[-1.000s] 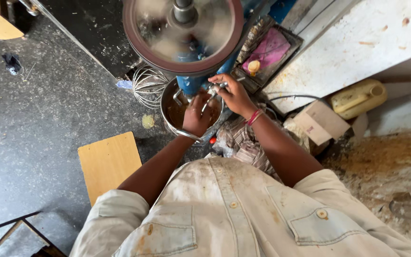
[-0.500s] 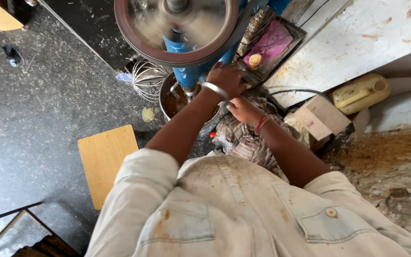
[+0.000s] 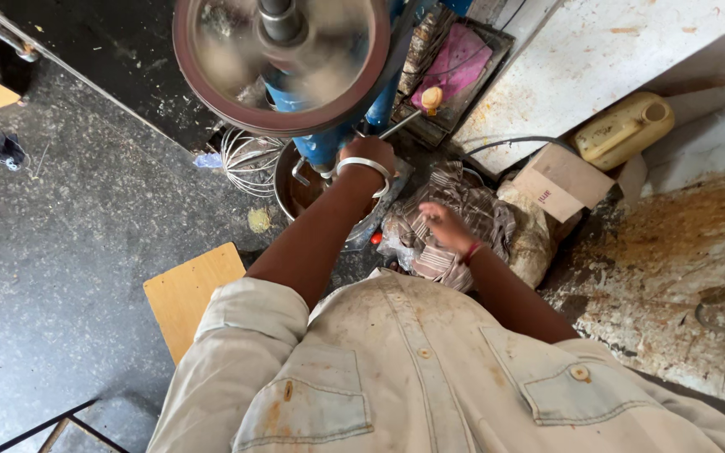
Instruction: The person mixes batter in a large industrial mixer, using their hands to scraping the sides of the bowl and reaching into the mixture while the machine is running.
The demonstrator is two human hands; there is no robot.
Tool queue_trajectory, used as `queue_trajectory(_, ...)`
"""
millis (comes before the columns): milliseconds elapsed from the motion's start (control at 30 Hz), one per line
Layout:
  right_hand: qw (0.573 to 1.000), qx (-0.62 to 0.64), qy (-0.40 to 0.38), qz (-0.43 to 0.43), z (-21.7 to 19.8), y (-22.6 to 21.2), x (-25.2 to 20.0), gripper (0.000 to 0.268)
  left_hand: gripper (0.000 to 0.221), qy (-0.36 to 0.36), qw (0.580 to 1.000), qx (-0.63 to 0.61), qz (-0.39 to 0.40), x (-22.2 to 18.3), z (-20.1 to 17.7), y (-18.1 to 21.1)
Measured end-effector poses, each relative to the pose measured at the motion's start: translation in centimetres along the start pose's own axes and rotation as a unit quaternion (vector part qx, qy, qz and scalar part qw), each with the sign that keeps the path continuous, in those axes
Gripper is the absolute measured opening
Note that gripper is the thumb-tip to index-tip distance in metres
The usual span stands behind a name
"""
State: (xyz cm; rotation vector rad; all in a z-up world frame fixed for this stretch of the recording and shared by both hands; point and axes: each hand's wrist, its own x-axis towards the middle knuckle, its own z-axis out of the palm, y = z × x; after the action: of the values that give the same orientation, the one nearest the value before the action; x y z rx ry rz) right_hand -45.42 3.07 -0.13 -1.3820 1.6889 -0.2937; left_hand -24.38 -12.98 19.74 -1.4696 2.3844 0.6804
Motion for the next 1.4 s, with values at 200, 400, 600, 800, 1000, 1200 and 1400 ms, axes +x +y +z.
queue_trajectory(200,0.988,0.117,0.035,0.095,-2.9,-5.6,2.0,0.042,0.031,0.030,0.996,0.060,0.052,-2.7,2.9,-2.7)
queue_trajectory(400,0.950,0.230,0.167,-0.128,-3.8,-8.5,8.3,0.045,0.042,0.005,0.992,0.084,0.091,-3.8,3.3,-3.5)
queue_trajectory(600,0.968,0.070,0.217,-0.102,-8.2,-12.1,11.6,0.061,0.047,0.047,0.994,-0.027,0.094,-3.4,4.3,-4.3)
queue_trajectory(800,0.977,-0.014,0.201,-0.069,-10.6,-10.2,16.6,0.077,0.045,0.067,0.992,-0.070,0.083,-3.7,5.0,-4.5)
queue_trajectory(1000,0.968,0.177,0.180,0.012,-12.6,-11.8,16.9,0.038,0.049,0.028,0.995,-0.081,0.057,-4.7,4.6,-4.6)
queue_trajectory(1200,0.892,0.430,0.141,0.016,-16.2,-15.8,13.7,0.018,0.058,0.056,0.989,-0.120,0.064,-4.0,9.2,-7.2)
queue_trajectory(1400,0.944,0.268,0.158,-0.111,-15.5,-17.1,11.8,0.021,0.080,-0.017,0.980,-0.188,0.062,-4.3,10.9,-9.0)
